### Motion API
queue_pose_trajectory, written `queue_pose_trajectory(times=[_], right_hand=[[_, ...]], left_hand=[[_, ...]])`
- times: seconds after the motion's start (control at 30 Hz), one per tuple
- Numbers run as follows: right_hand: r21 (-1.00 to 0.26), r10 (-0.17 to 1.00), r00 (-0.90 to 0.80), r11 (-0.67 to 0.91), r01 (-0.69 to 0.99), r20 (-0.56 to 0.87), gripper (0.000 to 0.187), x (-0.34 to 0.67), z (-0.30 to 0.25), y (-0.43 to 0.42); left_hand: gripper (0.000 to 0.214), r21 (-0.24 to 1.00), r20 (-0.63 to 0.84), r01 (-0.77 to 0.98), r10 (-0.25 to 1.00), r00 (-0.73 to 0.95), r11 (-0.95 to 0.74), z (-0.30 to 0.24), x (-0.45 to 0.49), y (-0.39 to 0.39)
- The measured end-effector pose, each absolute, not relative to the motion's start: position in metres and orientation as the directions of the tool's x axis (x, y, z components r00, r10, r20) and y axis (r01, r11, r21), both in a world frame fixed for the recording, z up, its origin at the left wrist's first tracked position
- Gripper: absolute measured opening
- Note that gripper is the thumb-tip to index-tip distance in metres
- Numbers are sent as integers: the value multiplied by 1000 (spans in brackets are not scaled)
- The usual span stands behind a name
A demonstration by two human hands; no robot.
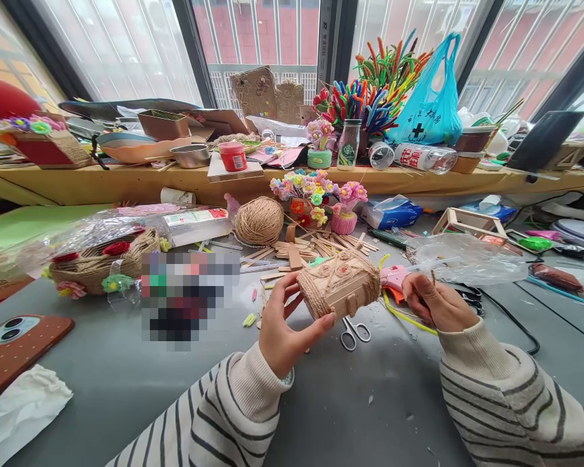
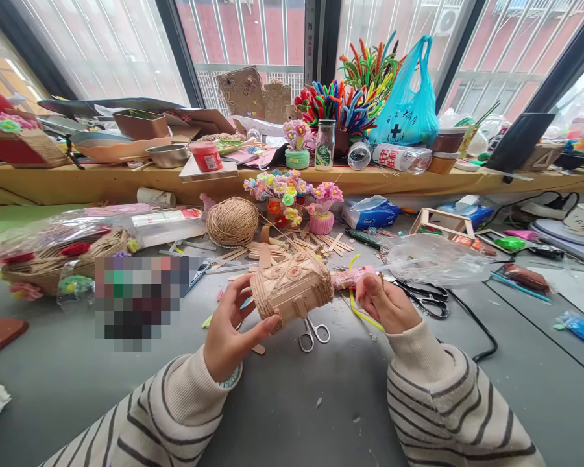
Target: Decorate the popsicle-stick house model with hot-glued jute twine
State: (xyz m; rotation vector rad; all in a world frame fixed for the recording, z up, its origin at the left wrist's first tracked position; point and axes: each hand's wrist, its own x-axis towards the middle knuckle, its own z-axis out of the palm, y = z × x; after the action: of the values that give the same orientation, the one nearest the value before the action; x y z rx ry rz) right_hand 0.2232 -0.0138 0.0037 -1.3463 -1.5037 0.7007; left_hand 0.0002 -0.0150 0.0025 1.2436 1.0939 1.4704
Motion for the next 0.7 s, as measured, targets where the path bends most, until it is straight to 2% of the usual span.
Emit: queue_pose_trajectory(times=[0.13, 0.3, 0.4, 0.47, 0.57, 0.7], right_hand=[[-937, 971, 127, 154, 312, 201, 35, 238, -3, -5], [-949, 952, 226, 137, 283, 205, 29, 250, -3, -1], [-920, 890, 329, 204, 335, 317, 32, 244, 3, -8], [-901, 871, 333, 233, 365, 360, 34, 238, 7, -12], [-895, 878, 325, 212, 393, 351, 35, 231, 11, -15], [-922, 890, 326, 210, 325, 318, 41, 231, 13, -14]], left_hand=[[60, 970, 229, -74, 972, -60, -233, 4, 1, -18], [61, 981, 163, -102, 987, -4, -162, 7, -1, -18], [57, 990, 39, -137, 992, 123, -22, 6, -3, -16], [53, 986, -9, -159, 981, 196, 40, 4, -4, -15], [52, 989, -24, -131, 961, 277, 62, 3, -4, -15], [52, 999, -14, -43, 948, 317, 30, 3, -4, -17]])
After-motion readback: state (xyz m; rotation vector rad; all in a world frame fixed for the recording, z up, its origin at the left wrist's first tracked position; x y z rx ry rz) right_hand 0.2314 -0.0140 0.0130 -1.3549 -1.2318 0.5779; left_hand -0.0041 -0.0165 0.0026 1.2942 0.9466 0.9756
